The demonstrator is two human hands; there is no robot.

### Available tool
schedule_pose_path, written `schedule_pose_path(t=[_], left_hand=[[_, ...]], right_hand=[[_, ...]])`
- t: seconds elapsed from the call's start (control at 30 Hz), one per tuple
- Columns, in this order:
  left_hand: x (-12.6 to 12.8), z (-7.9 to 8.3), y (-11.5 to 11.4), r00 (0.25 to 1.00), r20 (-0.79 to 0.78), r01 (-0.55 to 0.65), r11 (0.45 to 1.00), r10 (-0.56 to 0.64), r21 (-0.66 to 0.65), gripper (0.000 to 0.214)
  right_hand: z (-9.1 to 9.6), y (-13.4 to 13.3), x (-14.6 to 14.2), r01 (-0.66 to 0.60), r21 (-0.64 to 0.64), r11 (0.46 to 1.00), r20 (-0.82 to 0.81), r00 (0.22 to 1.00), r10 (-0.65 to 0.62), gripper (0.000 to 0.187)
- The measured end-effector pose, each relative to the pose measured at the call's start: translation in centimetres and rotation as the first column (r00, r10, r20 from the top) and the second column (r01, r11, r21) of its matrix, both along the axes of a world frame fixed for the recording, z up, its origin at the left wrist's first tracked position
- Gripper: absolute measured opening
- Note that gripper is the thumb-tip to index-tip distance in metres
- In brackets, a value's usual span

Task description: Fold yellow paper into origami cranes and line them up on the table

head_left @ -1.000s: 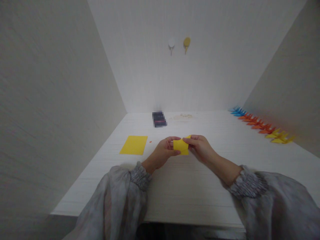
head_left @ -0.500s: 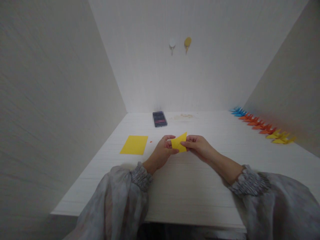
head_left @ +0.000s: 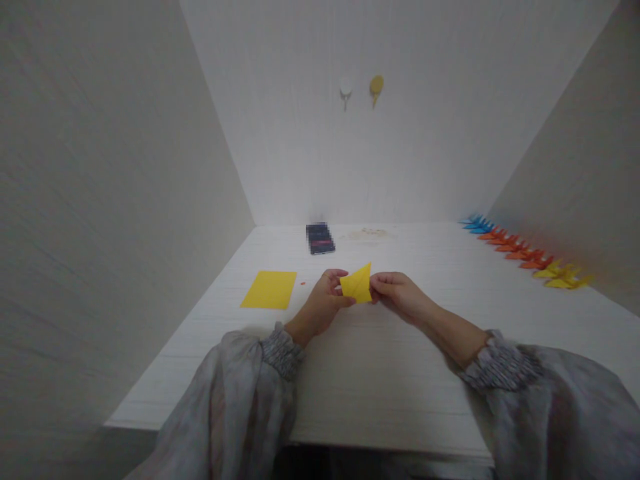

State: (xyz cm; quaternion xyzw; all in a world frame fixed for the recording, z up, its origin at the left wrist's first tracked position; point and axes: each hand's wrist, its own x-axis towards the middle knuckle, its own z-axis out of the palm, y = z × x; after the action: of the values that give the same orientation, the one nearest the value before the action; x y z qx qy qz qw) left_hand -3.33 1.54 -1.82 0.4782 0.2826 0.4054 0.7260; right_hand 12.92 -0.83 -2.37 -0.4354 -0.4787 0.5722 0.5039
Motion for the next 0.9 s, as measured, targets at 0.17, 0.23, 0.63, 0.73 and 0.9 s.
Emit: schedule_pose_path(t=[0.17, 0.23, 0.63, 0.73, 0.9], left_hand=[[0.2, 0.0, 0.0, 0.999, -0.004, 0.046, 0.999, -0.046, 0.004, 0.053], [0.3, -0.1, 0.0, 0.995, -0.012, 0.095, 0.995, -0.094, 0.014, 0.053], [-0.1, 0.0, -0.2, 0.990, -0.074, 0.119, 0.992, -0.116, 0.032, 0.043], [-0.2, -0.2, -0.1, 0.995, -0.063, 0.085, 0.996, -0.084, 0.029, 0.043], [-0.1, 0.0, -0.2, 0.992, -0.121, 0.049, 0.999, -0.048, 0.009, 0.035]], right_hand=[[1.0, -0.5, -0.9, 0.000, -0.008, 1.000, -0.087, 0.996, -0.001, 0.019], [1.1, -0.6, -1.2, 0.010, -0.047, 0.999, -0.101, 0.995, -0.015, 0.019], [0.7, 0.0, -0.2, 0.239, -0.105, 0.965, -0.271, 0.927, -0.259, 0.010], [0.6, 0.3, 0.3, 0.286, -0.074, 0.955, -0.312, 0.903, -0.295, 0.009], [0.8, 0.2, 0.2, 0.301, 0.008, 0.953, -0.275, 0.917, -0.288, 0.012]])
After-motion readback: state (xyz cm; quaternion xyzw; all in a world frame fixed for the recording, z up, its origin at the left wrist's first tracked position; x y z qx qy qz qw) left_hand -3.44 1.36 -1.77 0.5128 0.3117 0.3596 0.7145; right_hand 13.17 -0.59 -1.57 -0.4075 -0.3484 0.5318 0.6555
